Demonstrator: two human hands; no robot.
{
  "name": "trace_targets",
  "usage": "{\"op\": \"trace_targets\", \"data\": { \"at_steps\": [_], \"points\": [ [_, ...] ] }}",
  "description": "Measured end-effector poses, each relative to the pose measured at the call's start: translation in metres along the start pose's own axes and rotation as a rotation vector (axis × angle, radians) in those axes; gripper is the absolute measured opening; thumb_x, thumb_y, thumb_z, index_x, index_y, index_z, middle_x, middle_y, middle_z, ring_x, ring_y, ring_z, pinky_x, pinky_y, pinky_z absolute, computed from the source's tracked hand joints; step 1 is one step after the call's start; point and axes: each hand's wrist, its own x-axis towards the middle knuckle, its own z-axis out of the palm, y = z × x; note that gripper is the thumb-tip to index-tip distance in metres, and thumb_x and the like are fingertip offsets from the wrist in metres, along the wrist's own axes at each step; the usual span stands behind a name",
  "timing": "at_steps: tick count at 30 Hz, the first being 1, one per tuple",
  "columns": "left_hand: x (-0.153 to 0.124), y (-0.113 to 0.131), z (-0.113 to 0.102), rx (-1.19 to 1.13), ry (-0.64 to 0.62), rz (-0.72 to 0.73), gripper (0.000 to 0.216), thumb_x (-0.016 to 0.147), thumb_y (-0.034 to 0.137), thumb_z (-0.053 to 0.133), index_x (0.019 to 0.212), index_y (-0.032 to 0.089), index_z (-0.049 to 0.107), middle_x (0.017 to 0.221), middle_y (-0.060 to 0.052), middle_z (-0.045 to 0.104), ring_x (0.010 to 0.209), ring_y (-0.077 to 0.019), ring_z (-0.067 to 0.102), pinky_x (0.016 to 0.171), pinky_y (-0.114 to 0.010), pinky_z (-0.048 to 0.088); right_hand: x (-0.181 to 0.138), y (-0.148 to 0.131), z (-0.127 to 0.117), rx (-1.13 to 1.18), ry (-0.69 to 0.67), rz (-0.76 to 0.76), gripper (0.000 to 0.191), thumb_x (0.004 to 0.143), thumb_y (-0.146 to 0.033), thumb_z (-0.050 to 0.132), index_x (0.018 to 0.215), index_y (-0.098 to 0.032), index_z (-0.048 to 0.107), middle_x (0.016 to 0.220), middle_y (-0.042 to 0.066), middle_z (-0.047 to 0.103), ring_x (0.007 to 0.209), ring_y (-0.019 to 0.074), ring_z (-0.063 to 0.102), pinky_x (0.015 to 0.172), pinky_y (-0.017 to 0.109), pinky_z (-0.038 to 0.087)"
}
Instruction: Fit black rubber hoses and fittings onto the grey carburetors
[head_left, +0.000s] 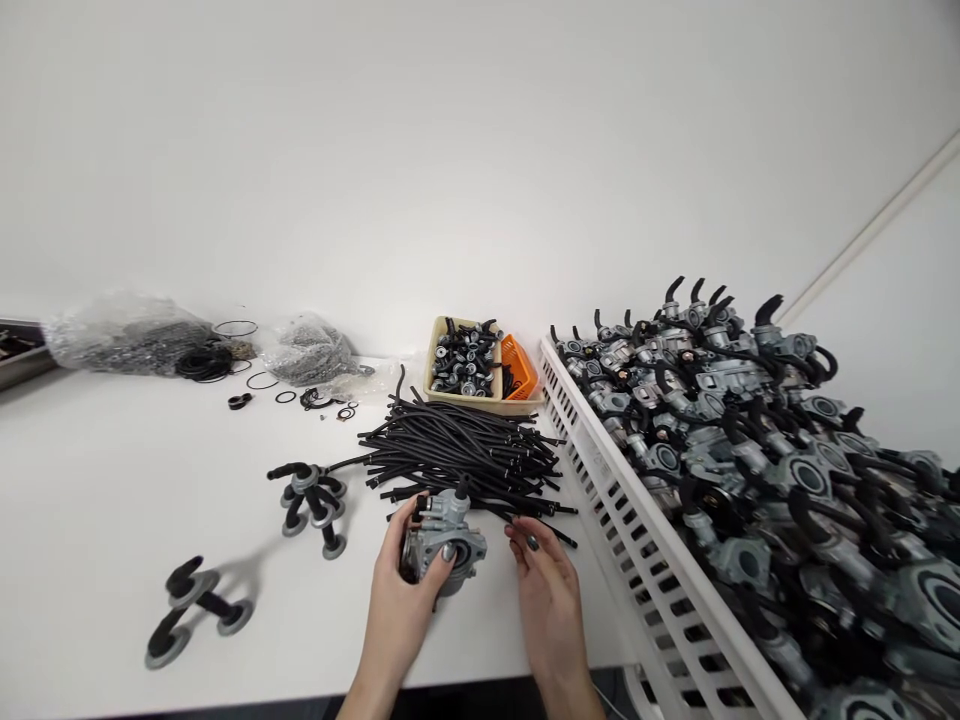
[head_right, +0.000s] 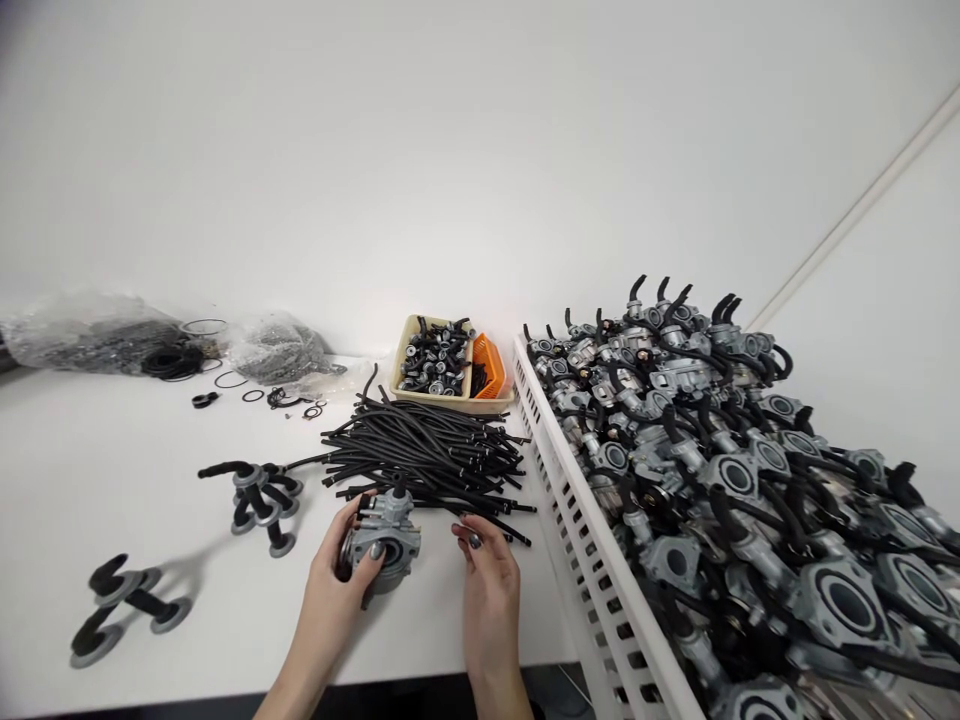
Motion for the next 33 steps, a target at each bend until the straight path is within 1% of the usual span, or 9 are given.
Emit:
{"op": "trace_targets", "data": {
  "at_steps": [4, 9, 14, 18, 21, 25, 28, 31, 33],
  "points": [
    [0.001, -0.006, -0.002, -0.191, 0.024, -0.039, 0.064, 0.069, 0.049, 0.076, 0.125, 0.027, 0.055, 0.125, -0.006, 0.061, 0.115, -0.0262, 0.056, 0.096, -0.034, 0.045, 0.0, 0.001, 0.0, -0.006, 0.011, -0.003, 0.028, 0.066, -0.041, 0.083, 0.088, -0.025, 0.078, 0.096, 0.004, 0.074, 0.098, 0.0249, 0.066, 0.096, 0.04, 0.046],
    [0.002, -0.003, -0.003, -0.684, 0.144, -0.181, 0.064, 0.063, 0.046, 0.083, 0.12, 0.032, 0.057, 0.112, -0.001, 0.067, 0.098, -0.0189, 0.063, 0.079, -0.025, 0.052, 0.001, 0.0, 0.002, -0.14, -0.023, -0.09, 0.023, 0.073, -0.042, 0.076, 0.089, -0.024, 0.076, 0.094, 0.004, 0.072, 0.094, 0.0234, 0.066, 0.095, 0.04, 0.047],
    [0.004, 0.008, -0.001, -0.893, 0.313, -0.154, 0.05, 0.056, 0.033, 0.088, 0.1, 0.028, 0.065, 0.098, 0.002, 0.068, 0.09, -0.0131, 0.063, 0.076, -0.018, 0.053, 0.012, -0.026, 0.018, -0.568, -0.092, -0.312, 0.02, 0.085, -0.036, 0.063, 0.097, -0.023, 0.071, 0.098, 0.006, 0.069, 0.091, 0.0227, 0.065, 0.086, 0.037, 0.051],
    [0.006, 0.012, 0.0, -0.937, 0.299, -0.228, 0.053, 0.049, 0.029, 0.092, 0.095, 0.026, 0.065, 0.094, 0.002, 0.07, 0.085, -0.0127, 0.065, 0.073, -0.019, 0.055, 0.035, -0.044, 0.044, -1.078, -0.173, -0.538, 0.021, 0.088, -0.026, 0.054, 0.102, -0.019, 0.068, 0.101, 0.01, 0.068, 0.081, 0.023, 0.064, 0.077, 0.038, 0.052],
    [0.007, 0.012, 0.0, -0.949, 0.297, -0.262, 0.056, 0.046, 0.03, 0.093, 0.095, 0.024, 0.066, 0.094, 0.001, 0.072, 0.082, -0.0122, 0.066, 0.071, -0.019, 0.056, 0.054, -0.042, 0.057, -1.267, -0.208, -0.581, 0.023, 0.081, -0.017, 0.058, 0.1, -0.018, 0.071, 0.101, 0.012, 0.068, 0.086, 0.0285, 0.065, 0.082, 0.045, 0.05],
    [0.008, 0.008, -0.001, -0.942, 0.297, -0.294, 0.059, 0.046, 0.036, 0.093, 0.097, 0.022, 0.067, 0.091, -0.001, 0.074, 0.079, -0.0151, 0.069, 0.07, -0.022, 0.058, 0.065, -0.039, 0.06, -1.256, -0.184, -0.596, 0.02, 0.078, -0.012, 0.055, 0.084, -0.017, 0.074, 0.088, 0.012, 0.067, 0.083, 0.0303, 0.065, 0.079, 0.046, 0.05],
    [0.007, 0.003, -0.004, -0.938, 0.297, -0.309, 0.061, 0.044, 0.046, 0.092, 0.094, 0.02, 0.069, 0.087, -0.003, 0.075, 0.078, -0.0196, 0.071, 0.069, -0.025, 0.06, 0.062, -0.048, 0.057, -1.196, -0.157, -0.621, 0.016, 0.08, -0.019, 0.057, 0.075, -0.019, 0.072, 0.085, 0.009, 0.065, 0.073, 0.0245, 0.063, 0.072, 0.04, 0.05],
    [0.007, -0.001, -0.008, -0.952, 0.281, -0.346, 0.066, 0.041, 0.05, 0.092, 0.096, 0.019, 0.07, 0.089, -0.006, 0.076, 0.078, -0.0233, 0.073, 0.07, -0.028, 0.062, 0.059, -0.065, 0.053, -1.114, -0.063, -0.649, 0.02, 0.082, -0.029, 0.057, 0.071, -0.019, 0.069, 0.084, 0.008, 0.063, 0.074, 0.0233, 0.06, 0.072, 0.038, 0.049],
    [0.006, -0.003, -0.01, -0.982, 0.258, -0.38, 0.064, 0.048, 0.052, 0.089, 0.099, 0.018, 0.07, 0.092, -0.008, 0.077, 0.08, -0.0254, 0.074, 0.071, -0.03, 0.062, 0.06, -0.075, 0.051, -1.051, 0.005, -0.643, 0.021, 0.082, -0.033, 0.057, 0.072, -0.019, 0.067, 0.079, 0.007, 0.063, 0.071, 0.0223, 0.06, 0.069, 0.037, 0.049]
  ]
}}
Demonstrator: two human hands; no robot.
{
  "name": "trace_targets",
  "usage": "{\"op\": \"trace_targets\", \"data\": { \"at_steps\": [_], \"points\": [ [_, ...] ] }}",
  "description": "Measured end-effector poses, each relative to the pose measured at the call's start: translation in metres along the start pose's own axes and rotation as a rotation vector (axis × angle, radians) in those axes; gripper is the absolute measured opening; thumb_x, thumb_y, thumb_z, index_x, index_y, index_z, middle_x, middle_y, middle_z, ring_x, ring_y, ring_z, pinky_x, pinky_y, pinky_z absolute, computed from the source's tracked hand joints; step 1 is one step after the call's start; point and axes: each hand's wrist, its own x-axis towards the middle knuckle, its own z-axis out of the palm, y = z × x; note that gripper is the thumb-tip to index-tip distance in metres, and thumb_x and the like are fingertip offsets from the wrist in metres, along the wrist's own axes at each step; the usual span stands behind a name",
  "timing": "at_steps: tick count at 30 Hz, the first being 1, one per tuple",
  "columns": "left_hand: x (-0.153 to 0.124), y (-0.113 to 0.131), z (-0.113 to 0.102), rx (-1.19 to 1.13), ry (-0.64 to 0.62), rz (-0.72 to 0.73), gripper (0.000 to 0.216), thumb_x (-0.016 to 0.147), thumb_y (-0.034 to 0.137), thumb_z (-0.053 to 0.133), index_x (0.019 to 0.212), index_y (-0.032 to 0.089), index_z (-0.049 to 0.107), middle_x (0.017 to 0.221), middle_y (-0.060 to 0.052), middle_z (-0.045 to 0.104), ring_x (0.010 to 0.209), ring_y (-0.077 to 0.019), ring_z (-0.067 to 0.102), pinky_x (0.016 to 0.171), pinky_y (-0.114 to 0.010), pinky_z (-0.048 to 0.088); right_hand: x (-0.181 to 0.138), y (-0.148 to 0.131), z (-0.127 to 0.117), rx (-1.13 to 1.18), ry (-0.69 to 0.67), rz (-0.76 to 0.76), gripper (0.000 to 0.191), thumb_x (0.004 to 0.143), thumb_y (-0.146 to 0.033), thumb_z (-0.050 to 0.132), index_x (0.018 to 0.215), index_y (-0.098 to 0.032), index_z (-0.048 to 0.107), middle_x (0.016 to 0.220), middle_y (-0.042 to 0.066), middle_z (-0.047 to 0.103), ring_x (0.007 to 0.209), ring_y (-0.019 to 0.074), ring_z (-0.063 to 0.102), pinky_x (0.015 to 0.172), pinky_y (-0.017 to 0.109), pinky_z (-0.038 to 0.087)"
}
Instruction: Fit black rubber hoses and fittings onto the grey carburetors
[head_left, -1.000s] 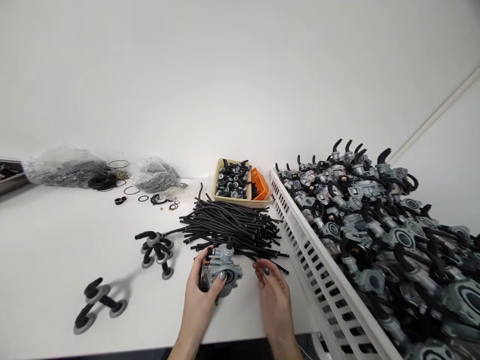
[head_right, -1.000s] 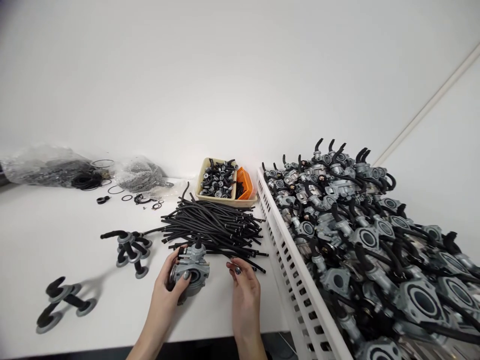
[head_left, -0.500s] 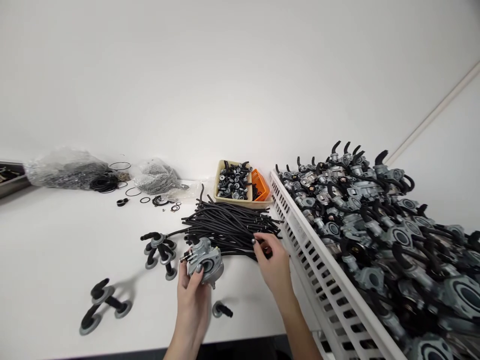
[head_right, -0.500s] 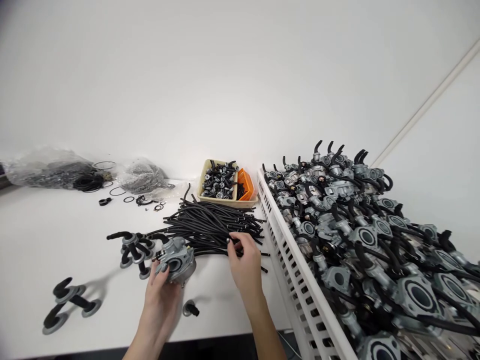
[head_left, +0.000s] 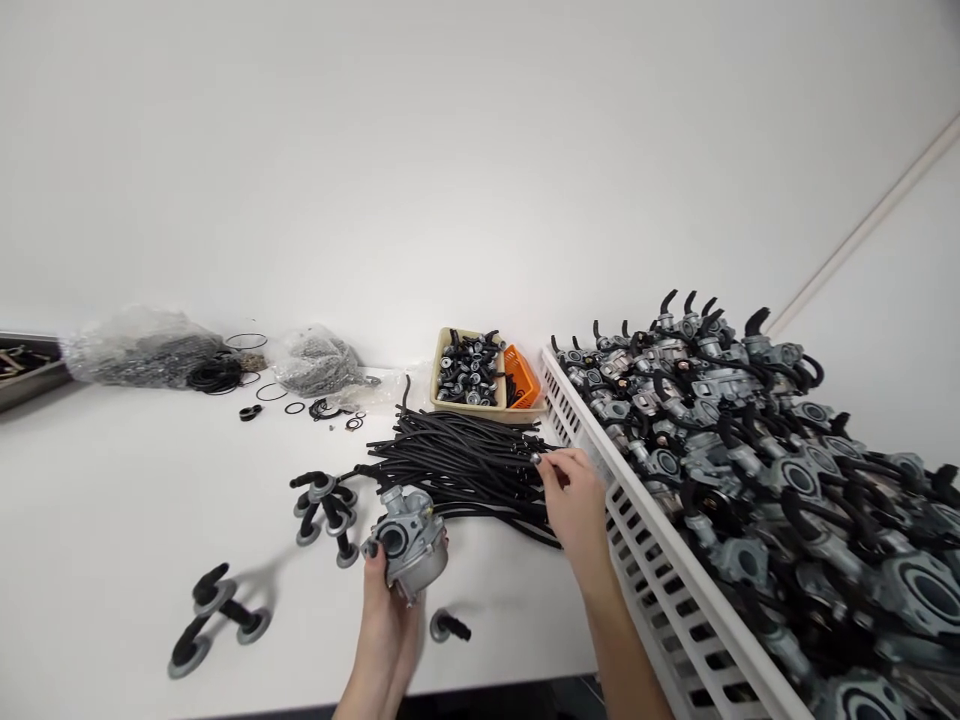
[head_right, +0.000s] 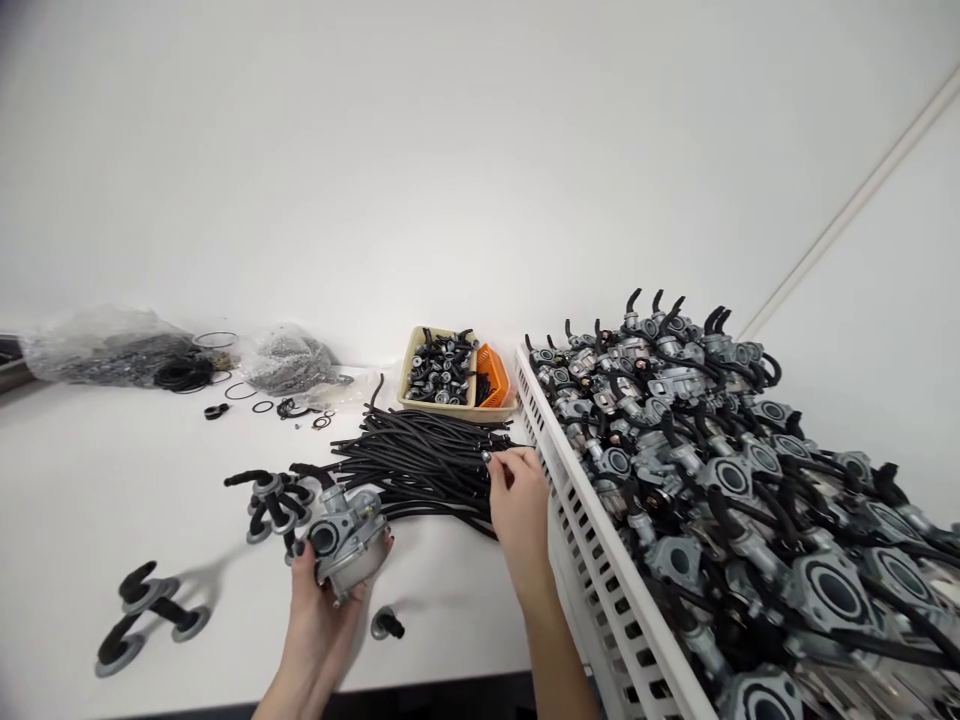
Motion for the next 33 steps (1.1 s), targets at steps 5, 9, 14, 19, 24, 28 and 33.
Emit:
{"op": "trace_targets", "data": {
  "at_steps": [5, 9, 14, 19, 24, 28, 33],
  "points": [
    [-0.004, 0.001, 0.002, -0.019, 0.035, -0.063, 0.055, 0.092, 0.06, 0.042, 0.111, 0.014, 0.067, 0.094, -0.013, 0.076, 0.084, -0.0242, 0.074, 0.076, -0.035, 0.062, 0.001, -0.008, -0.015, 0.265, 0.174, 0.179, 0.028, 0.088, -0.044, 0.051, 0.079, -0.018, 0.059, 0.058, -0.001, 0.06, 0.047, 0.0145, 0.056, 0.049, 0.028, 0.046],
    [-0.006, 0.0, 0.005, 0.022, -0.016, -0.064, 0.059, 0.091, 0.062, 0.042, 0.108, 0.013, 0.069, 0.099, -0.015, 0.076, 0.089, -0.0266, 0.074, 0.08, -0.037, 0.061, -0.016, -0.025, -0.026, 0.867, 0.341, 0.359, 0.017, 0.073, -0.032, 0.071, 0.072, -0.02, 0.059, 0.061, -0.003, 0.065, 0.055, 0.0118, 0.061, 0.057, 0.025, 0.053],
    [-0.009, -0.001, 0.008, 0.069, -0.072, -0.093, 0.057, 0.069, 0.061, 0.073, 0.1, 0.013, 0.071, 0.1, -0.015, 0.076, 0.095, -0.0325, 0.072, 0.08, -0.037, 0.061, -0.045, -0.03, -0.031, 1.097, 0.163, 0.385, 0.021, 0.071, -0.03, 0.077, 0.09, -0.024, 0.07, 0.078, 0.002, 0.074, 0.076, 0.0176, 0.071, 0.075, 0.033, 0.058],
    [-0.009, -0.003, 0.005, 0.171, -0.082, -0.056, 0.059, 0.063, 0.048, 0.083, 0.108, 0.014, 0.066, 0.104, -0.014, 0.074, 0.096, -0.0292, 0.071, 0.081, -0.036, 0.058, -0.066, -0.015, -0.011, 0.953, -0.222, 0.354, 0.033, 0.074, -0.035, 0.079, 0.104, -0.025, 0.071, 0.086, 0.007, 0.077, 0.086, 0.0238, 0.072, 0.082, 0.04, 0.056],
    [-0.008, -0.009, 0.001, 0.299, -0.09, 0.079, 0.064, 0.057, 0.042, 0.088, 0.111, 0.021, 0.06, 0.102, -0.008, 0.071, 0.085, -0.02, 0.069, 0.07, -0.027, 0.056, -0.087, -0.007, 0.011, 0.71, -0.314, 0.18, 0.008, 0.078, -0.029, 0.075, 0.08, -0.022, 0.071, 0.082, 0.005, 0.073, 0.081, 0.021, 0.069, 0.078, 0.034, 0.054],
    [-0.009, -0.01, 0.001, 0.353, -0.112, 0.116, 0.084, 0.053, 0.035, 0.091, 0.127, 0.028, 0.051, 0.102, -0.005, 0.07, 0.085, -0.0205, 0.069, 0.072, -0.027, 0.056, -0.106, 0.0, 0.018, 0.616, -0.208, 0.147, 0.013, 0.08, -0.032, 0.072, 0.077, -0.02, 0.067, 0.074, 0.003, 0.063, 0.072, 0.0181, 0.061, 0.069, 0.03, 0.051],
    [-0.01, -0.009, 0.003, 0.393, -0.151, 0.146, 0.094, 0.054, 0.036, 0.09, 0.136, 0.031, 0.044, 0.107, -0.006, 0.07, 0.091, -0.0228, 0.069, 0.076, -0.028, 0.056, -0.117, 0.014, 0.019, 0.624, -0.195, 0.205, 0.015, 0.079, -0.033, 0.073, 0.076, -0.02, 0.066, 0.074, 0.002, 0.061, 0.071, 0.0175, 0.059, 0.067, 0.03, 0.051]
  ]
}}
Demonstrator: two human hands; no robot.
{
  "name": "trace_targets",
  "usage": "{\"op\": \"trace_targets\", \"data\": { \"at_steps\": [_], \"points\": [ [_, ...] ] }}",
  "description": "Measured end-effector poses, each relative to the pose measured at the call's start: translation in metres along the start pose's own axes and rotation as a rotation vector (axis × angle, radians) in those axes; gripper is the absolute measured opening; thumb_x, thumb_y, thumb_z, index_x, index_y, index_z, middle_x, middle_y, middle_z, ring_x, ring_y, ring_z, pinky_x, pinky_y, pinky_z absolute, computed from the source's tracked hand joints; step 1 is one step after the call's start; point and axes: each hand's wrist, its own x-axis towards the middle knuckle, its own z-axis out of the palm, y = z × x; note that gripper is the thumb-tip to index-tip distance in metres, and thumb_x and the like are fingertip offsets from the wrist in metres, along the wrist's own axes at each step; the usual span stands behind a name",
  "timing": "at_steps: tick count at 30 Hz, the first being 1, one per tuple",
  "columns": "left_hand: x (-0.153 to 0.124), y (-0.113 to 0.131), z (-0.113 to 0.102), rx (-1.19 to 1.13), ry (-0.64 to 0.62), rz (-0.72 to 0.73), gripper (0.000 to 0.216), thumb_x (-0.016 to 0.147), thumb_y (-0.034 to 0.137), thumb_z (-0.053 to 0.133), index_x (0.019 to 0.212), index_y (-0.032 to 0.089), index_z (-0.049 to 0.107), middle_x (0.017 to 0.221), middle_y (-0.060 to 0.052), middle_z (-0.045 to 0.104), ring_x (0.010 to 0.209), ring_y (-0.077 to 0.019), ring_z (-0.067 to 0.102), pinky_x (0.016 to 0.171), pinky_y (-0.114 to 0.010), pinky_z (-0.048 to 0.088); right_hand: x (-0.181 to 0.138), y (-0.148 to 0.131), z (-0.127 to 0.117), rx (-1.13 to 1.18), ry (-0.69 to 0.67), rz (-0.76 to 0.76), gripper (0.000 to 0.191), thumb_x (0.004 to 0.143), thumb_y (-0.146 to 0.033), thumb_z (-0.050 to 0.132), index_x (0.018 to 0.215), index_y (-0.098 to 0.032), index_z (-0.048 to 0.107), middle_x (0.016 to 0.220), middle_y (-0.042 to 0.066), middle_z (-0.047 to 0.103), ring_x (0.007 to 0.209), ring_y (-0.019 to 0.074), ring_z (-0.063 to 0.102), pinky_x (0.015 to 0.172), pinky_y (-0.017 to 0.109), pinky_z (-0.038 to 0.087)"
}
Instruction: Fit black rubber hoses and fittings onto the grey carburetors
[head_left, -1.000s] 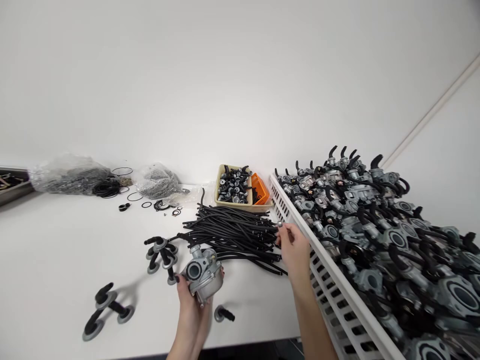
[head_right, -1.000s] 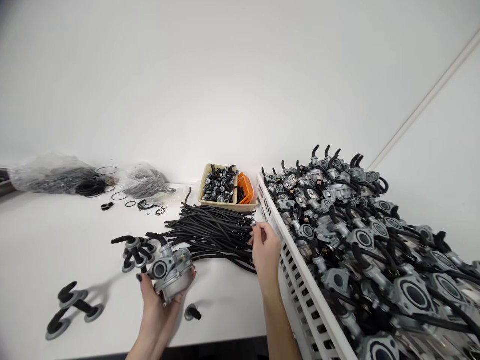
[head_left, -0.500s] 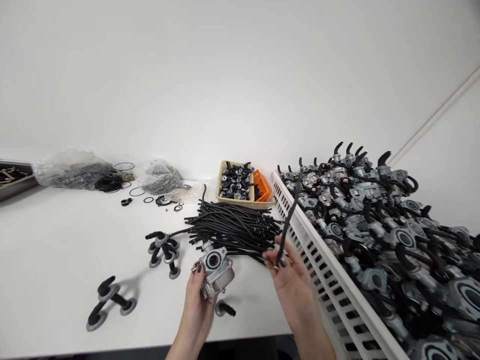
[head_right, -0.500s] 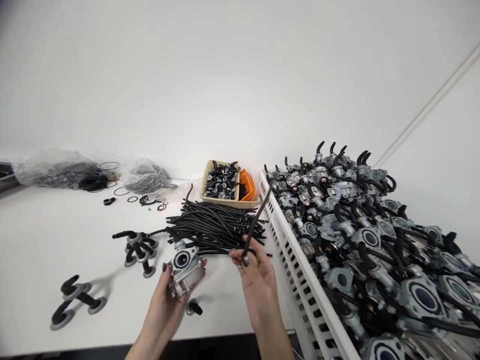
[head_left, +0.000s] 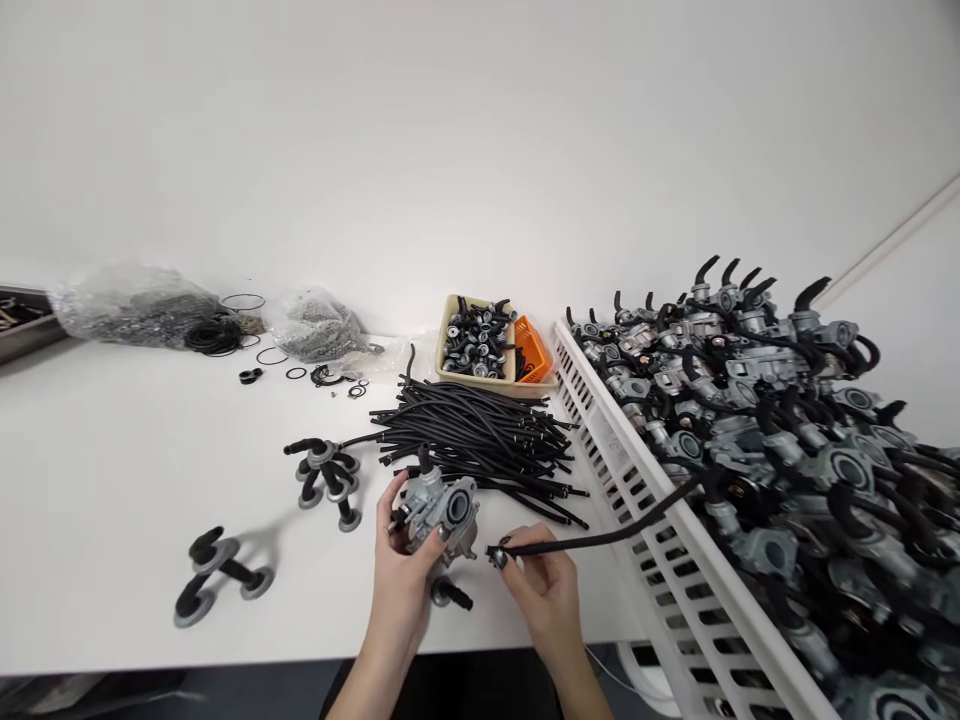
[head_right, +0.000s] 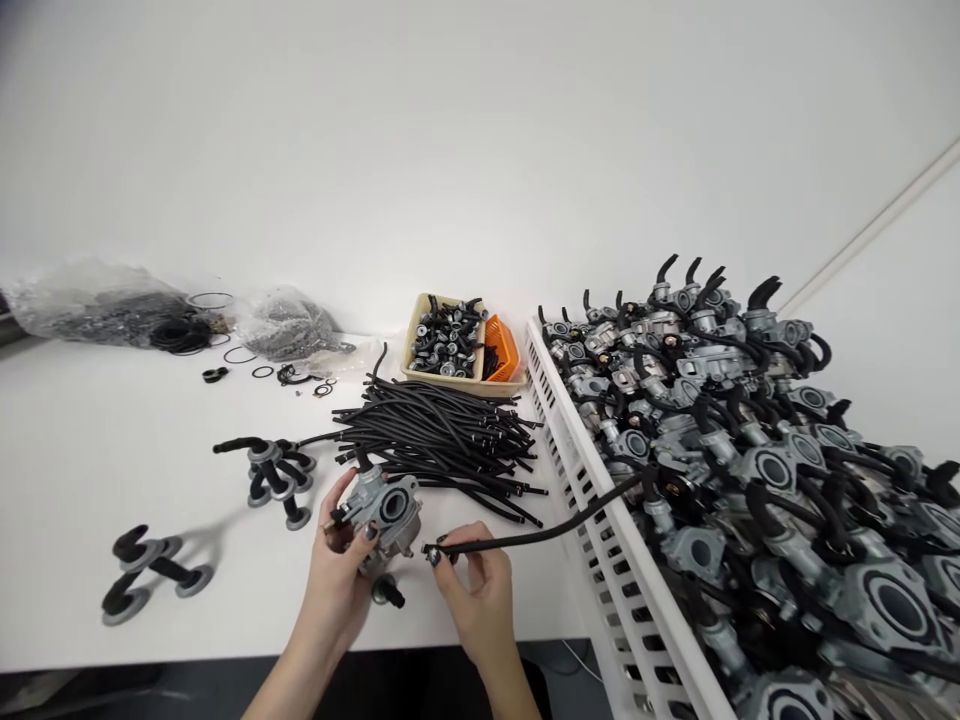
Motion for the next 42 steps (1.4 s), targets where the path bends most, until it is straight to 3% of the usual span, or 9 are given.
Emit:
{"op": "trace_targets", "data": {
  "at_steps": [6, 11, 15, 20, 27, 36, 39, 42],
  "points": [
    [0.001, 0.0, 0.001, 0.008, 0.01, 0.017, 0.086, 0.057, 0.036, 0.088, 0.133, 0.031, 0.047, 0.104, -0.005, 0.07, 0.083, -0.0198, 0.068, 0.071, -0.026, 0.056, -0.001, 0.0, -0.003, 0.009, -0.159, 0.013, 0.013, 0.083, -0.028, 0.068, 0.074, -0.021, 0.063, 0.075, 0.004, 0.064, 0.076, 0.0203, 0.063, 0.071, 0.033, 0.052],
    [0.001, -0.001, 0.0, -0.008, 0.029, 0.01, 0.073, 0.054, 0.034, 0.089, 0.119, 0.027, 0.056, 0.099, -0.003, 0.068, 0.08, -0.0186, 0.067, 0.068, -0.025, 0.055, -0.004, 0.0, -0.006, 0.014, -0.2, -0.004, 0.009, 0.087, -0.025, 0.064, 0.079, -0.021, 0.065, 0.076, 0.005, 0.065, 0.076, 0.0211, 0.064, 0.069, 0.035, 0.052],
    [0.001, 0.0, 0.0, -0.031, 0.05, -0.027, 0.073, 0.05, 0.035, 0.09, 0.115, 0.027, 0.057, 0.098, -0.003, 0.068, 0.078, -0.0185, 0.067, 0.065, -0.026, 0.055, -0.007, 0.002, -0.006, 0.061, -0.2, -0.069, 0.008, 0.09, -0.021, 0.06, 0.086, -0.024, 0.065, 0.078, 0.004, 0.064, 0.08, 0.0218, 0.066, 0.069, 0.035, 0.052],
    [0.001, 0.001, 0.001, -0.018, 0.059, -0.03, 0.074, 0.048, 0.034, 0.091, 0.113, 0.025, 0.057, 0.098, -0.004, 0.068, 0.078, -0.0188, 0.067, 0.066, -0.027, 0.055, -0.008, 0.003, -0.007, 0.047, -0.213, -0.045, 0.007, 0.09, -0.022, 0.061, 0.085, -0.024, 0.066, 0.079, 0.004, 0.063, 0.08, 0.0217, 0.065, 0.07, 0.034, 0.052],
    [0.001, 0.002, 0.002, 0.044, 0.074, -0.027, 0.083, 0.046, 0.034, 0.091, 0.119, 0.026, 0.055, 0.095, -0.004, 0.069, 0.075, -0.0197, 0.067, 0.065, -0.027, 0.055, -0.008, 0.004, -0.008, -0.034, -0.221, -0.055, 0.006, 0.09, -0.021, 0.06, 0.087, -0.023, 0.065, 0.083, 0.005, 0.064, 0.08, 0.0199, 0.064, 0.07, 0.032, 0.053],
    [0.001, 0.0, 0.001, 0.069, 0.113, -0.021, 0.112, 0.049, 0.036, 0.09, 0.146, 0.033, 0.033, 0.088, -0.004, 0.071, 0.078, -0.0229, 0.071, 0.066, -0.031, 0.057, -0.006, 0.003, -0.01, 0.011, -0.276, 0.056, 0.011, 0.088, -0.031, 0.064, 0.083, -0.021, 0.065, 0.075, 0.005, 0.063, 0.072, 0.0195, 0.062, 0.064, 0.031, 0.05],
    [0.002, -0.001, 0.001, 0.034, 0.099, -0.013, 0.108, 0.048, 0.035, 0.091, 0.142, 0.031, 0.039, 0.099, -0.006, 0.071, 0.085, -0.0226, 0.07, 0.071, -0.03, 0.057, -0.007, 0.003, -0.011, 0.022, -0.303, 0.092, 0.012, 0.087, -0.031, 0.065, 0.084, -0.021, 0.064, 0.075, 0.004, 0.063, 0.068, 0.0186, 0.062, 0.062, 0.03, 0.049],
    [0.003, -0.002, 0.0, 0.032, 0.05, 0.004, 0.089, 0.05, 0.033, 0.091, 0.13, 0.027, 0.053, 0.106, -0.006, 0.07, 0.091, -0.0223, 0.068, 0.076, -0.03, 0.055, -0.007, 0.003, -0.01, 0.067, -0.301, 0.097, 0.008, 0.089, -0.029, 0.064, 0.085, -0.022, 0.064, 0.074, 0.002, 0.063, 0.068, 0.0174, 0.064, 0.062, 0.029, 0.05]
  ]
}}
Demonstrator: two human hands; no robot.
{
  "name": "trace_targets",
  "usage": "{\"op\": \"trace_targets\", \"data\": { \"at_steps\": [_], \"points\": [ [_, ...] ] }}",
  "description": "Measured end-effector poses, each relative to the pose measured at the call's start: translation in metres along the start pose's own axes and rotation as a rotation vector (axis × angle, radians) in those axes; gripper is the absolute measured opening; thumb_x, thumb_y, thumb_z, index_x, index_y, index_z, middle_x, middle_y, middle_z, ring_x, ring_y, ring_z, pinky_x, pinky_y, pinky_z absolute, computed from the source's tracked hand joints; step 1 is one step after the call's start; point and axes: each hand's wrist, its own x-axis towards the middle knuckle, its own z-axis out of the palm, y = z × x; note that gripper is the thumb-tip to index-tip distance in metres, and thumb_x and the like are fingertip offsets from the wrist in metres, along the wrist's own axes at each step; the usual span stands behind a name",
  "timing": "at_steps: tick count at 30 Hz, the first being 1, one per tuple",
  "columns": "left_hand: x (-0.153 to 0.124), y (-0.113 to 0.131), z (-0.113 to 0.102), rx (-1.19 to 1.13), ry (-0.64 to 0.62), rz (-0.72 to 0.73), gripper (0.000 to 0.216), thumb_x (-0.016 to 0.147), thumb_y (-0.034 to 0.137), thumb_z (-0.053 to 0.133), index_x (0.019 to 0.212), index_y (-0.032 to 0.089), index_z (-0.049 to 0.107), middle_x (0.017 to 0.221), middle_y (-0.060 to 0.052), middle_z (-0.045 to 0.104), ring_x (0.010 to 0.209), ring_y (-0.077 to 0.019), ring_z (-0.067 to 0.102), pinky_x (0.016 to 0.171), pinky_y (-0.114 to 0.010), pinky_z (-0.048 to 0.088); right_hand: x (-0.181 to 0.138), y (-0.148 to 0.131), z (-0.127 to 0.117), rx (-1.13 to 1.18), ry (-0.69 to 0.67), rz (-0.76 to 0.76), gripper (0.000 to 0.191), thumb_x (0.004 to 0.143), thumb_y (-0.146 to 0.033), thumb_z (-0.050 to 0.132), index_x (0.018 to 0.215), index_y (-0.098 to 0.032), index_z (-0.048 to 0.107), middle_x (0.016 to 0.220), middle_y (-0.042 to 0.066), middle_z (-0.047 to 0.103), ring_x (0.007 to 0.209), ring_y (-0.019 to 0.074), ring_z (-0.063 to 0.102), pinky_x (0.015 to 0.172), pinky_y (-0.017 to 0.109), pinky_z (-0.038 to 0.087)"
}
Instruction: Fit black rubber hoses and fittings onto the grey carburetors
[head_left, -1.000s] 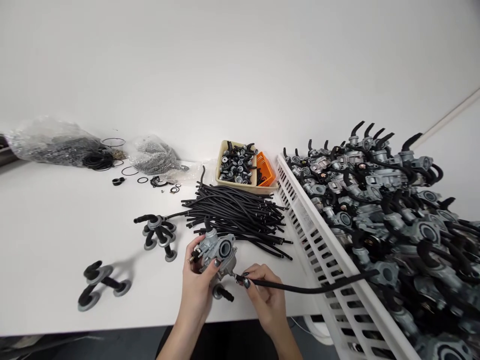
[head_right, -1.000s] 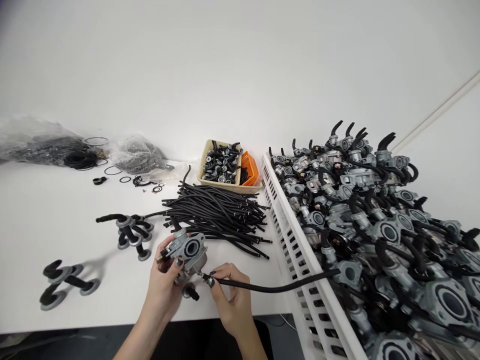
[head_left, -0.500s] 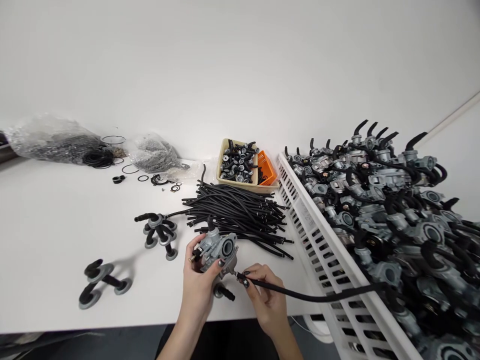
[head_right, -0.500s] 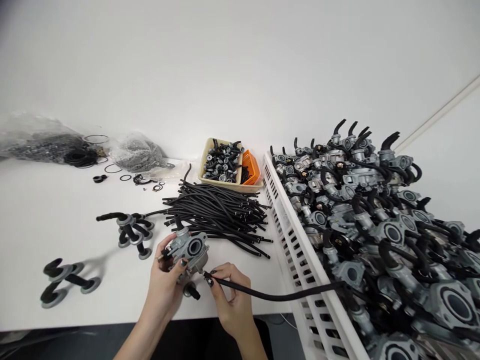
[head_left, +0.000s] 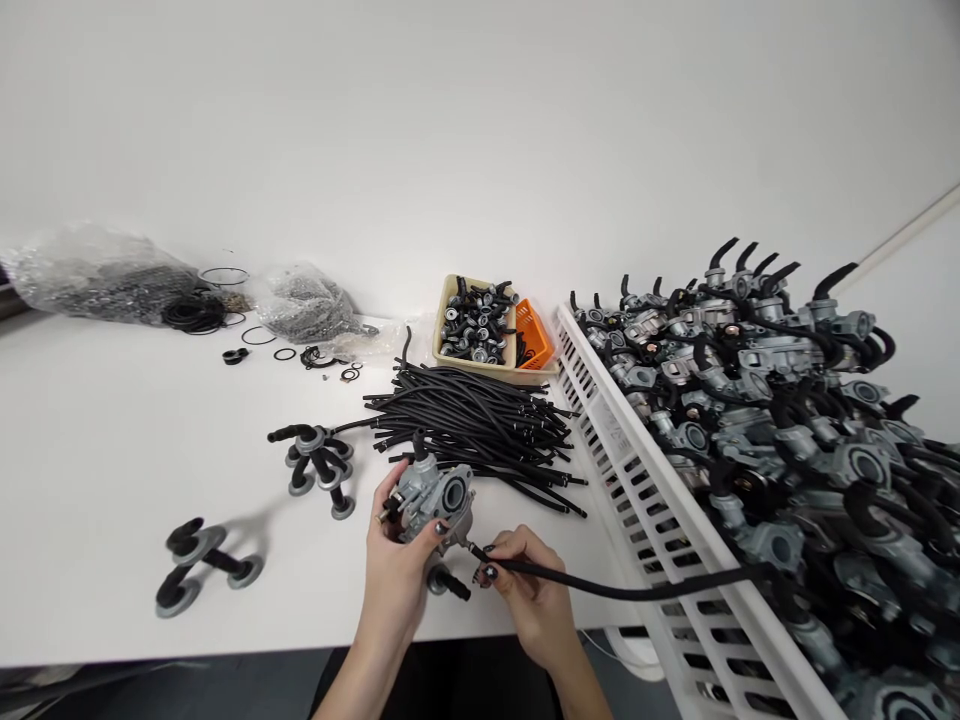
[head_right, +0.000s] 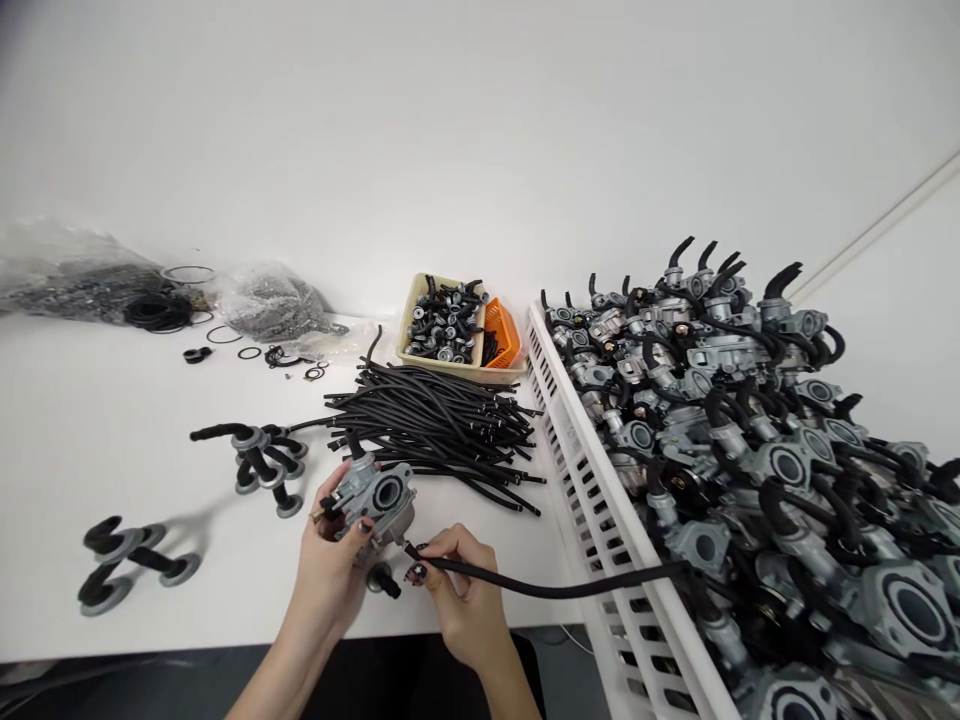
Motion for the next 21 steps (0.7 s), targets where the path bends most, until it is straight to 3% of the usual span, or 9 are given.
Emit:
{"op": "trace_targets", "data": {
  "at_steps": [7, 17, 21],
  "points": [
    [0.0013, -0.0027, -0.0029, 0.046, -0.044, 0.023, 0.079, 0.052, 0.032, 0.09, 0.123, 0.024, 0.056, 0.105, -0.005, 0.069, 0.088, -0.0199, 0.066, 0.076, -0.028, 0.055, 0.0012, 0.0021, 0.0005, 0.013, 0.026, -0.042, 0.007, 0.092, -0.024, 0.061, 0.085, -0.023, 0.063, 0.076, 0.002, 0.063, 0.071, 0.0166, 0.065, 0.066, 0.028, 0.052],
    [-0.0001, -0.002, -0.0036, 0.078, -0.038, 0.048, 0.082, 0.051, 0.031, 0.09, 0.124, 0.023, 0.054, 0.105, -0.005, 0.068, 0.088, -0.0185, 0.066, 0.074, -0.025, 0.055, 0.0, 0.0011, 0.0021, -0.242, -0.017, -0.233, 0.009, 0.092, -0.017, 0.054, 0.088, -0.024, 0.058, 0.076, 0.002, 0.061, 0.073, 0.018, 0.064, 0.064, 0.028, 0.049],
    [-0.0004, -0.001, -0.0031, 0.08, -0.025, 0.055, 0.08, 0.054, 0.032, 0.09, 0.124, 0.025, 0.053, 0.104, -0.004, 0.069, 0.088, -0.0169, 0.066, 0.076, -0.024, 0.054, 0.0006, -0.0018, 0.0032, -0.288, 0.008, -0.166, 0.008, 0.092, -0.018, 0.055, 0.087, -0.024, 0.056, 0.078, 0.002, 0.062, 0.072, 0.0176, 0.064, 0.065, 0.028, 0.049]
  ]
}}
